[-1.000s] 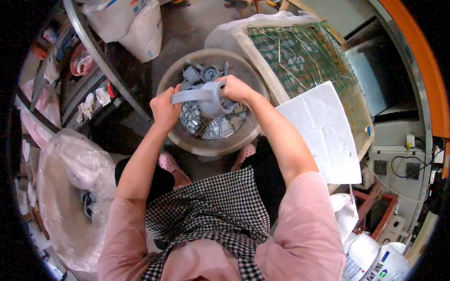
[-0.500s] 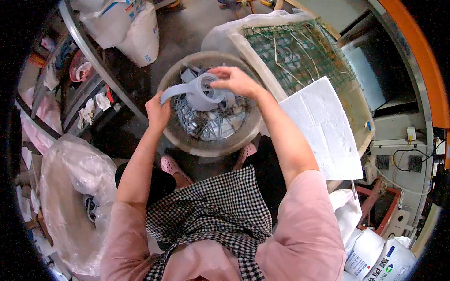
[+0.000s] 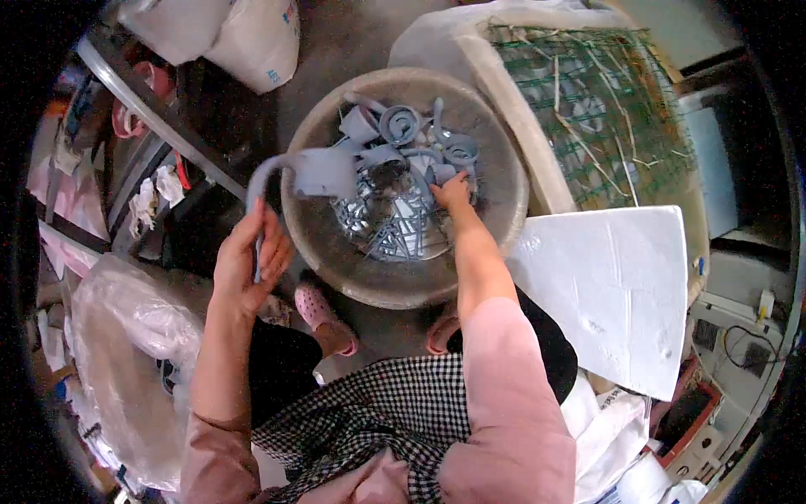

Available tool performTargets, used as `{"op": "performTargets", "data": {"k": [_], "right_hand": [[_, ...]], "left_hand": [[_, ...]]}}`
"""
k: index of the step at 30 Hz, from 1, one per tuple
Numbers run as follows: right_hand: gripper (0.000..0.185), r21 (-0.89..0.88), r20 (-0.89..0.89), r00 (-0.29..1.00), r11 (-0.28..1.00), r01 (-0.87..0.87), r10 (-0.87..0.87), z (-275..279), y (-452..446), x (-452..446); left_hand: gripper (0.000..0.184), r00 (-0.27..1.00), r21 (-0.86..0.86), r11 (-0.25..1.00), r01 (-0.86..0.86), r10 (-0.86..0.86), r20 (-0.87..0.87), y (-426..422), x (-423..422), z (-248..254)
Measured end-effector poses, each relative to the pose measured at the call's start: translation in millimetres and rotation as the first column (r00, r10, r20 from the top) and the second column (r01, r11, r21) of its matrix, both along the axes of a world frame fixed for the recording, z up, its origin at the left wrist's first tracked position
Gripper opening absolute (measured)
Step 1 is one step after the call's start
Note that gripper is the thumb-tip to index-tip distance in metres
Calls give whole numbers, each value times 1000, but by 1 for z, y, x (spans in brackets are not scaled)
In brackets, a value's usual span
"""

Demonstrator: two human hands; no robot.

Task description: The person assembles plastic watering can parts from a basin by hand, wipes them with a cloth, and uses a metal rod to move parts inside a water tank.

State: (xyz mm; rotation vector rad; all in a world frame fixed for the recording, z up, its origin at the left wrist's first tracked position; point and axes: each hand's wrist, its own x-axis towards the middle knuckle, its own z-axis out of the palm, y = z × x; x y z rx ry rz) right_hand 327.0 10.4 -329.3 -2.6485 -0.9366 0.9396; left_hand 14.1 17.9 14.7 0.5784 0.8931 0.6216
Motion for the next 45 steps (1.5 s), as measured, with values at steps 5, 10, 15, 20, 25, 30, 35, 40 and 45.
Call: {"op": "performTargets", "data": {"k": [5,10,15,20,25,30,35,40,45], "right_hand": [[79,-162,-12,956,943,-292,294,8,24,19],[74,-347,243,705,738,-578,667,154,27,29],[72,-70,456,417,499,-864,786,260,-7,16],[66,439,519,488,272,-857,702,336,-44,-28],[58,706,398,655,241,-666,643,343,-61,-51],[57,680,506,651,201,-705,566,343,-64,-45],[53,845,-347,648,526,-98,678,366,-57,-15],[29,757,-512,662,652,45,548,366,-57,-6],[40,609,-484,553,715,-343,678,349,-50,-7]], "left_hand": [[31,979,142,975,-172,184,-83,12,4,-3],[27,964,121,965,-231,244,-110,7,10,-4],[30,971,229,960,-160,196,-140,0,15,-22],[40,886,389,920,-48,219,-410,-10,21,-29],[35,943,505,850,-152,278,-185,-12,14,-22],[26,976,586,805,97,40,-215,-14,2,-16],[30,953,690,718,92,136,-270,-19,4,-13],[30,920,664,718,209,85,-382,-23,5,-8],[27,903,673,674,305,21,-430,-28,9,-11]]}}
